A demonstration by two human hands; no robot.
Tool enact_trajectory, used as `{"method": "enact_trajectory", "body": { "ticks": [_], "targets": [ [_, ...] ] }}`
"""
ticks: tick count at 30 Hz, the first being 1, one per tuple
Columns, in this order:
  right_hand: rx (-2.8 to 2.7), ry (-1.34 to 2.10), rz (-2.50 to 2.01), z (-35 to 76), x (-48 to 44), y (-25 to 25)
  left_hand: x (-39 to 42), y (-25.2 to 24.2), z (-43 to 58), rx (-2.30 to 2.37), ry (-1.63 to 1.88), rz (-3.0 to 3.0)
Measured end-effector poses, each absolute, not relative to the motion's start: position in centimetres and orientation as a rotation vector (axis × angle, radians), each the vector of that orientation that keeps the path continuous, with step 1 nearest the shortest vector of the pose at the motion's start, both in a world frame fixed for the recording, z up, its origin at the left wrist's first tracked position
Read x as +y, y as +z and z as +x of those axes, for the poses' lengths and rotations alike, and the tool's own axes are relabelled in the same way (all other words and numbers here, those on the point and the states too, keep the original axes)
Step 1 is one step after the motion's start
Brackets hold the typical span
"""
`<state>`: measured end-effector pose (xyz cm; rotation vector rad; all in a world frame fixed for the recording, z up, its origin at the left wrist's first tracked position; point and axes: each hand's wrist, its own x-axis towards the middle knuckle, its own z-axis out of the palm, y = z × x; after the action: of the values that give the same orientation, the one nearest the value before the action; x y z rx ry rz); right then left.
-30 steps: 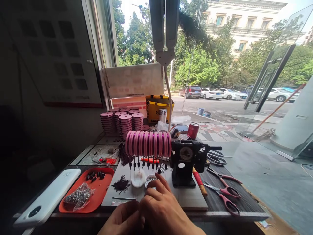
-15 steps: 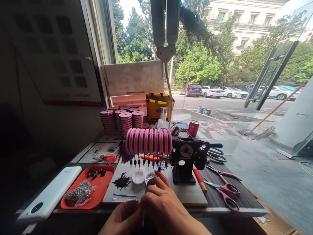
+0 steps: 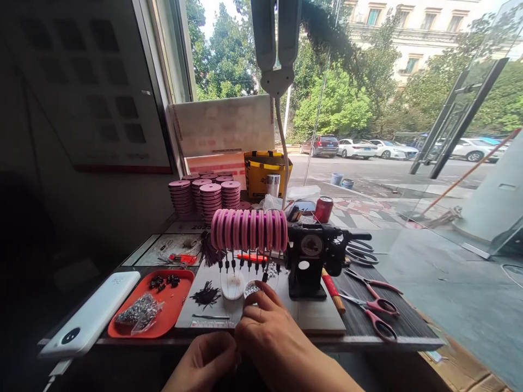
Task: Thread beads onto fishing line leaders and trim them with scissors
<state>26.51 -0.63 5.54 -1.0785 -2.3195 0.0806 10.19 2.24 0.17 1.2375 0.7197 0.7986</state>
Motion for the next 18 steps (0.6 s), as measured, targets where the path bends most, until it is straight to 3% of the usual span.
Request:
{"method": "enact_trajectory", "body": {
  "ticks": [6, 8, 15, 18],
  "targets": [
    [-2.119, -0.276, -1.041, 26.6, -1.6, 3.5, 1.1, -0.4, 10.5, 0.715, 0.868, 0.866],
    [-1.957, -0.237, -1.119, 26.7, -2.4, 2.1, 0.6, -0.7, 10.6, 0.714, 0.861, 0.697],
    [-1.381, 0.908, -1.218, 25.1, -3.9, -1.6, -0.3, -0.9, 10.9, 0.727, 0.857, 0.509],
    [-1.147, 1.101, -1.196, 24.3, -3.5, -1.7, -0.4, -0.5, 10.9, 0.752, 0.863, 0.472]
  ]
}}
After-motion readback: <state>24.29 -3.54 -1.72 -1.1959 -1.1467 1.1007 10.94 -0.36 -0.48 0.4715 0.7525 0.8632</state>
